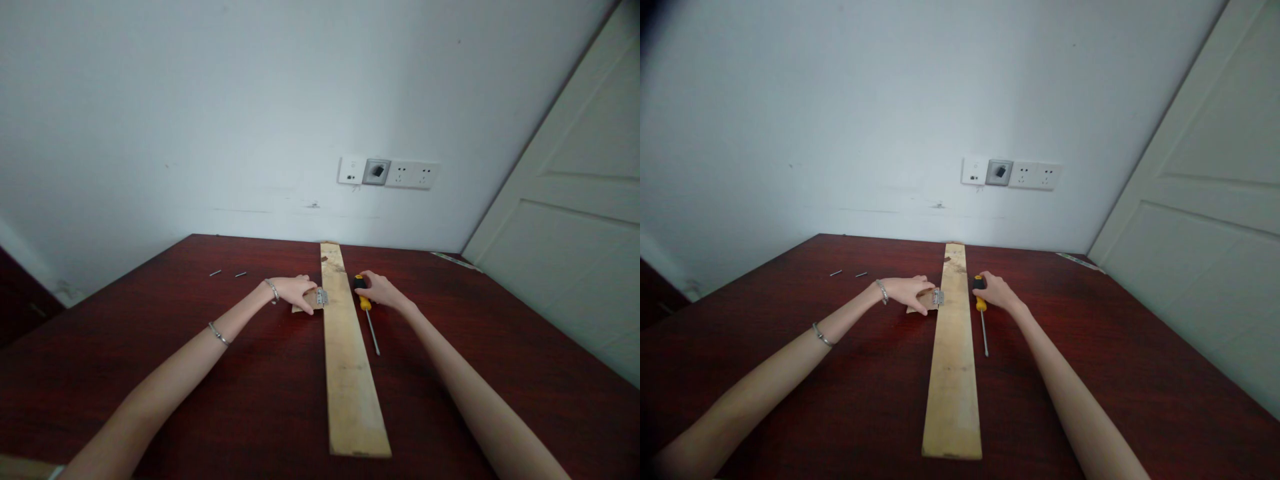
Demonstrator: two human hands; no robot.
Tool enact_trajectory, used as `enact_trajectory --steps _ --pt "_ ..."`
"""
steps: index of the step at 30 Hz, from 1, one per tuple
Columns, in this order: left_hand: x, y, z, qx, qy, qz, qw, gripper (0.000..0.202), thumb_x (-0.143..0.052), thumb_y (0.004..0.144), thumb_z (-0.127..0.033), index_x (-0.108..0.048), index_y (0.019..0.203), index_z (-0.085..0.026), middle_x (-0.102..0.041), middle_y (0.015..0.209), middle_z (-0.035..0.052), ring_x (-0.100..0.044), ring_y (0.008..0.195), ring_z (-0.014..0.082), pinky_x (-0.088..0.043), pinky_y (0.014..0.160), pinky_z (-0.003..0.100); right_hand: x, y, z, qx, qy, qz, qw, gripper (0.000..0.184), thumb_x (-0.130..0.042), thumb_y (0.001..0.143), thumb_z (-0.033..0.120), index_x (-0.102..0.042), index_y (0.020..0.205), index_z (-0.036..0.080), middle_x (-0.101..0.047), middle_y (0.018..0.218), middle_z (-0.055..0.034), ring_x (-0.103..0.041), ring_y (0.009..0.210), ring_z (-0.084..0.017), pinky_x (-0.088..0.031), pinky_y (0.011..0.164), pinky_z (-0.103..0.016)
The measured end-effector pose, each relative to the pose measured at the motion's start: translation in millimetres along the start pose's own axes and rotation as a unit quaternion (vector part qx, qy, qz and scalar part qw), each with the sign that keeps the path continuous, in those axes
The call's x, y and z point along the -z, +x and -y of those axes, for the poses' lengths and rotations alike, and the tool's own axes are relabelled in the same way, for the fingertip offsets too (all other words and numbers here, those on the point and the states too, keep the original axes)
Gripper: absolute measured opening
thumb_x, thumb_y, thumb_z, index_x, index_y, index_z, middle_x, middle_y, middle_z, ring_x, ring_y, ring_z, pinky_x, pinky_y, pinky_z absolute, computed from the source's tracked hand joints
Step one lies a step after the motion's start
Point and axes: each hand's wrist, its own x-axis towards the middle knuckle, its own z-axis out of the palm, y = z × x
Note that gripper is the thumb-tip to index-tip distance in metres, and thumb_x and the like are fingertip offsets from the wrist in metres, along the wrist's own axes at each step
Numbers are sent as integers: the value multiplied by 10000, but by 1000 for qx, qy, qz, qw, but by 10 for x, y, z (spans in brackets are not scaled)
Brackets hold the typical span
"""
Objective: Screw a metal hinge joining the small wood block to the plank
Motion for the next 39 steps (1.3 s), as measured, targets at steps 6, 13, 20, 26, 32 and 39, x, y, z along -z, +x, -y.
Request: enact_trajectory --steps 6,13,20,26,32,39 --pt "11 -12 -7 -5 -6 -5 1000 743 -629 644 -637 -574 1190 -136 -562 1066 110 -507 947 253 -403 781 270 245 -7 197 -33 91 -41 995 504 -663 683 261 -558 1163 149 -671 745 -38 -595 477 -132 -483 445 -243" --pt "19 -13 -5 -13 -2 -2 1000 793 -610 657 -646 -550 1236 -108 -550 1076 137 -501 972 273 -403 819 293 712 -12 711 69 262 -187 944 639 -670 710 351 -458 1280 154 -639 670 -11 -617 518 -159 -520 496 -278" --pt "17 -4 27 -19 4 1 1000 809 -602 679 -653 -519 1285 -123 -538 1089 130 -490 1012 273 -398 852 287 635 -57 1199 214 267 -291 893 654 -657 757 363 -409 1346 225 -621 844 -32 -616 722 -161 -565 665 -300" --pt "20 5 29 -17 8 2 1000 787 -613 676 -656 -529 1277 -156 -539 1088 111 -479 1012 269 -395 861 297 419 59 1282 234 263 -306 885 642 -644 755 323 -415 1350 248 -605 916 -41 -591 740 -155 -567 591 -278" --pt "20 4 32 -15 7 -3 1000 882 -602 664 -668 -478 1338 -111 -513 1105 133 -437 1057 279 -387 889 296 293 93 1299 244 254 -277 894 644 -622 772 308 -411 1377 243 -623 933 -47 -597 736 -151 -571 615 -282" --pt "24 -11 21 -14 -1 -2 1000 859 -584 673 -661 -479 1334 -121 -511 1097 121 -428 1048 279 -384 883 296 224 102 1296 241 241 -260 903 660 -597 791 311 -380 1411 245 -641 974 -57 -603 751 -153 -586 675 -310"
